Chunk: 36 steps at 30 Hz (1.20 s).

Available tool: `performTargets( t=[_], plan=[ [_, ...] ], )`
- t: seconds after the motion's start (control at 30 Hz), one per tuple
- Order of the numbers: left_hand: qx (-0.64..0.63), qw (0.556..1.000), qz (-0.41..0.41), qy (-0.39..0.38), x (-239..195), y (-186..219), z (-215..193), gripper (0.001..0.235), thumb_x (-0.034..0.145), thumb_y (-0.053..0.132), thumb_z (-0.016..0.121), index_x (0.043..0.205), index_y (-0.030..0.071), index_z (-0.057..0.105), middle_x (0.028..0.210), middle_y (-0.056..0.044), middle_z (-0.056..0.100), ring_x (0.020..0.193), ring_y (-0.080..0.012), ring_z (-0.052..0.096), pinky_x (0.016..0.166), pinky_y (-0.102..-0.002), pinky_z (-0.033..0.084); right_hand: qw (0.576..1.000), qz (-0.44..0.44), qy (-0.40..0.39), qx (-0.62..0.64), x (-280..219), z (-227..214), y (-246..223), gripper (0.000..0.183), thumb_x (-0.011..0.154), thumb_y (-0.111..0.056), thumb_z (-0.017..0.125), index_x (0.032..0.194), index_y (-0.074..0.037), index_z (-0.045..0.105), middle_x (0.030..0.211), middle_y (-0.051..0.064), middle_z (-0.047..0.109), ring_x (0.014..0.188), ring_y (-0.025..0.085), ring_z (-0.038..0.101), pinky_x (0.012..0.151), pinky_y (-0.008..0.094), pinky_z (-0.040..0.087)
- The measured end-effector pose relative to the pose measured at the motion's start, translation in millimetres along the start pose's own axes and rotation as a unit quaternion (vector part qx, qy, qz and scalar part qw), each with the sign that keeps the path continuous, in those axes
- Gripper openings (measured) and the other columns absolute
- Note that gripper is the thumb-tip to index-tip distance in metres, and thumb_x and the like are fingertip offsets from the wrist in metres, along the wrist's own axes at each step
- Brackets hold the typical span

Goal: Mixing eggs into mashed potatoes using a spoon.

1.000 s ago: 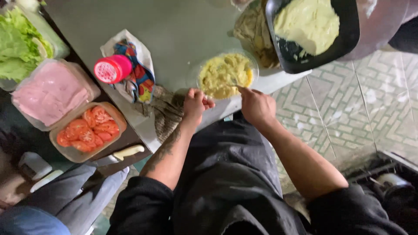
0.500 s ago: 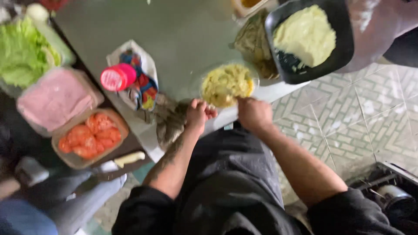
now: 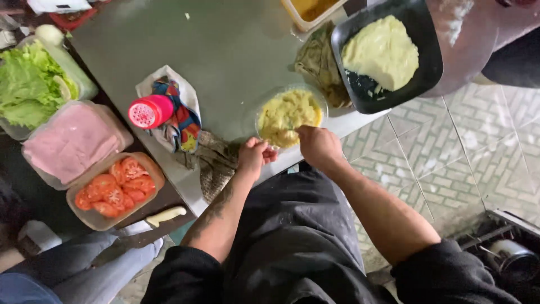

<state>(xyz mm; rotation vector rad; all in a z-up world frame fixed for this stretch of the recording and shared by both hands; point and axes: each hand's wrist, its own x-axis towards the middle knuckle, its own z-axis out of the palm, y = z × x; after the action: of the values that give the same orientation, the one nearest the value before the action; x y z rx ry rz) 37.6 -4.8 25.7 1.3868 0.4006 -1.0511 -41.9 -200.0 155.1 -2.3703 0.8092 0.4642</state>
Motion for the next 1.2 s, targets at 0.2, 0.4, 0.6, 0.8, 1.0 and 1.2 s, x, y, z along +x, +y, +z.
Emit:
performTargets(
  t=[0.2, 0.4, 0.6, 0.8, 1.0, 1.2],
  plan=[
    [-0.035, 0.996, -0.036, -0.067, 8.1, -37.9, -10.3, 0.014, 0.103, 0.016, 0.054, 0.096, 0.005, 0.056, 0.083, -0.013, 0.070, 0.071, -0.0232, 0.072, 0.068, -0.039, 0.062, 0.997, -0.006, -0.066, -0.043, -2.7, 16.4, 3.9, 0.031, 0.103, -0.036, 0.048, 0.118, -0.026, 0.074, 0.098, 0.016, 0.075, 0.091, 0.040, 0.071, 0.081, 0.051, 0.056],
    [-0.049, 0.997, -0.045, -0.049, 11.9, -40.7, -13.4, 0.016, 0.101, 0.021, 0.057, 0.095, 0.006, 0.057, 0.080, -0.013, 0.069, 0.067, -0.0235, 0.071, 0.065, -0.039, 0.063, 0.984, 0.063, -0.052, -0.160, 7.5, -9.6, 22.1, 0.036, 0.107, -0.037, 0.040, 0.131, -0.031, 0.065, 0.094, 0.017, 0.074, 0.079, 0.036, 0.073, 0.066, 0.050, 0.059],
    [-0.037, 0.999, -0.004, -0.027, 17.8, -38.7, -9.6, 0.019, 0.103, 0.022, 0.057, 0.097, 0.005, 0.058, 0.079, -0.010, 0.067, 0.069, -0.0234, 0.071, 0.065, -0.039, 0.062, 0.978, -0.090, -0.071, -0.177, 11.8, -9.7, 23.1, 0.035, 0.105, -0.036, 0.044, 0.129, -0.025, 0.067, 0.098, 0.015, 0.077, 0.080, 0.034, 0.073, 0.071, 0.048, 0.056],
    [-0.037, 0.998, -0.002, -0.043, 7.6, -38.5, -10.6, 0.018, 0.105, 0.023, 0.055, 0.100, 0.006, 0.055, 0.079, -0.012, 0.067, 0.069, -0.0245, 0.072, 0.064, -0.039, 0.062, 0.974, -0.092, 0.187, -0.089, 36.1, 18.5, 53.2, 0.031, 0.104, -0.025, 0.043, 0.119, -0.016, 0.068, 0.112, 0.015, 0.073, 0.079, 0.032, 0.074, 0.066, 0.043, 0.060],
    [-0.078, 0.996, -0.038, -0.038, 5.8, -37.4, -9.3, 0.015, 0.106, 0.021, 0.053, 0.102, 0.007, 0.054, 0.082, -0.014, 0.069, 0.071, -0.0259, 0.073, 0.066, -0.041, 0.064, 0.994, 0.066, -0.020, -0.090, 20.7, -21.2, 20.1, 0.032, 0.111, -0.030, 0.036, 0.119, -0.014, 0.063, 0.093, 0.016, 0.071, 0.076, 0.035, 0.073, 0.066, 0.051, 0.058],
    [-0.089, 0.995, -0.014, -0.030, -0.6, -24.7, 0.3, 0.014, 0.105, 0.020, 0.050, 0.104, 0.006, 0.051, 0.084, -0.015, 0.069, 0.071, -0.0267, 0.073, 0.065, -0.042, 0.063, 0.992, -0.095, 0.074, -0.023, 4.8, -24.1, 33.4, 0.019, 0.099, -0.024, 0.053, 0.103, -0.012, 0.068, 0.093, 0.016, 0.074, 0.083, 0.041, 0.069, 0.070, 0.054, 0.054]
  ],
)
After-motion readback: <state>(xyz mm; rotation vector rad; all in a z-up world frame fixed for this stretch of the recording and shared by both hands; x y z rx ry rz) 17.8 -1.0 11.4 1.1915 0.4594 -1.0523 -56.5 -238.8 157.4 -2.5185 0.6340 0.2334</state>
